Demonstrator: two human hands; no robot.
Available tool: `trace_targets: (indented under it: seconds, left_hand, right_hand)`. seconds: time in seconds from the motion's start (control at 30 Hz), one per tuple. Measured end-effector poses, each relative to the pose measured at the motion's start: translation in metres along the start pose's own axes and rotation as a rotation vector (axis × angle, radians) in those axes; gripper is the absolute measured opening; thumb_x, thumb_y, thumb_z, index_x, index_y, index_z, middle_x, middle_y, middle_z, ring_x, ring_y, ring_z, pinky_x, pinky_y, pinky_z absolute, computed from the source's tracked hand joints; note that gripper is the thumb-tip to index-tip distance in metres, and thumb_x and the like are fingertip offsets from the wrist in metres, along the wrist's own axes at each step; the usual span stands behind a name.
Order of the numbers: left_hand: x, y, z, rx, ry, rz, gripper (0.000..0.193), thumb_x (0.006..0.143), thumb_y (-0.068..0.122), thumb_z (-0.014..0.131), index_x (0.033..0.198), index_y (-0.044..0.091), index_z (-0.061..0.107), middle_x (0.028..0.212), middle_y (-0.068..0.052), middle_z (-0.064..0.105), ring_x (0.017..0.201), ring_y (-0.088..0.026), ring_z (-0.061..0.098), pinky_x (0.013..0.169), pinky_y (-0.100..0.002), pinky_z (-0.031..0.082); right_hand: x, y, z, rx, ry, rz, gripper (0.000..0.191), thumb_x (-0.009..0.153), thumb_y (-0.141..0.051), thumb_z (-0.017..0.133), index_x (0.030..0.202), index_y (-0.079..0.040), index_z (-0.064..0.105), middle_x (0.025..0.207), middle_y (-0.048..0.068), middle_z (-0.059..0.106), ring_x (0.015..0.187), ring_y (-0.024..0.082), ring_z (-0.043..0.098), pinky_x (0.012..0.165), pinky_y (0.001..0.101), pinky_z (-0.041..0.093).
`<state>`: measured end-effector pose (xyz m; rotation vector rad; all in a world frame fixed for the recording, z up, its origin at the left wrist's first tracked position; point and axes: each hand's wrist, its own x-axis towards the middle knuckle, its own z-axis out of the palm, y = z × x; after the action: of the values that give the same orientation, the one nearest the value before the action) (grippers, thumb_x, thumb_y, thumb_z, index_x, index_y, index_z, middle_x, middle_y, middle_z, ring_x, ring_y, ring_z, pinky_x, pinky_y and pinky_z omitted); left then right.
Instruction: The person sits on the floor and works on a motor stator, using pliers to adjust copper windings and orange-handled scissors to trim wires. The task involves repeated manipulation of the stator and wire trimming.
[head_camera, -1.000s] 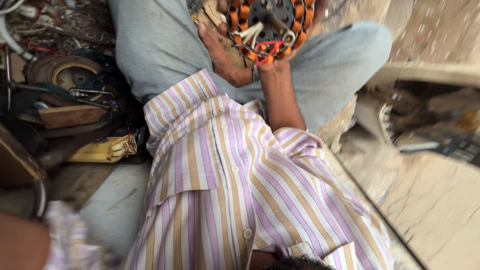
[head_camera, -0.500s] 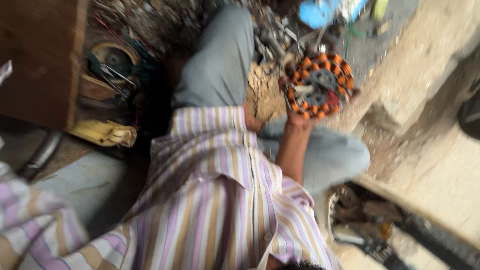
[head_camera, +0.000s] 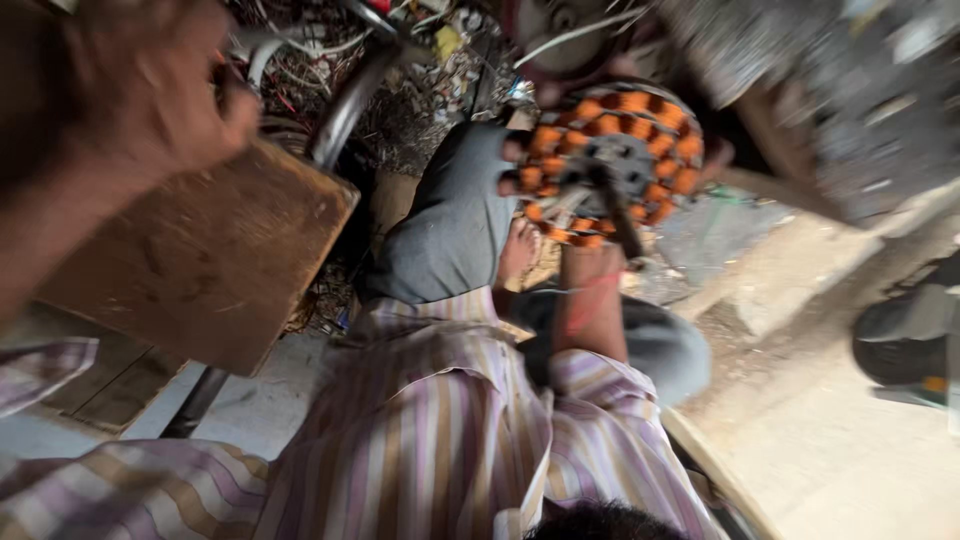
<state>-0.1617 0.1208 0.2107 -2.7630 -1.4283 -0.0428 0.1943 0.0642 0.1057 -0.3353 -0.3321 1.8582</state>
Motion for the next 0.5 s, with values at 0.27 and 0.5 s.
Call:
trace_targets:
  seconds: [0.27,0.5]
  left_hand:
    - [-0.002,0.016,0.003,-0.165,-0.074,-0.084,0.043,0.083,0.043,0.064,0.108,0.007,0.061,0.105,-0.015,0.059,0.113,-0.034,0.049,0.097,-0.059,0.037]
    - [-0.001,0.018,0.021,-0.371,-0.149,-0.184,0.052,0.081,0.037,0.068,0.126,0.012,0.064,0.123,-0.016,0.061,0.125,-0.041,0.05,0.112,-0.074,0.026]
  right_hand:
    - [0.031,-0.023,0.094,0.024,0.063,0.074,0.102,0.084,-0.083,0.052,0.152,-0.008,0.044,0.144,0.028,0.051,0.122,0.058,0.055,0.098,0.076,0.047]
    - [-0.021,-0.06,0.165,0.002,0.204,0.049,0.105,0.085,-0.083,0.053,0.157,-0.007,0.04,0.149,0.03,0.048,0.124,0.061,0.053,0.098,0.0783,0.046]
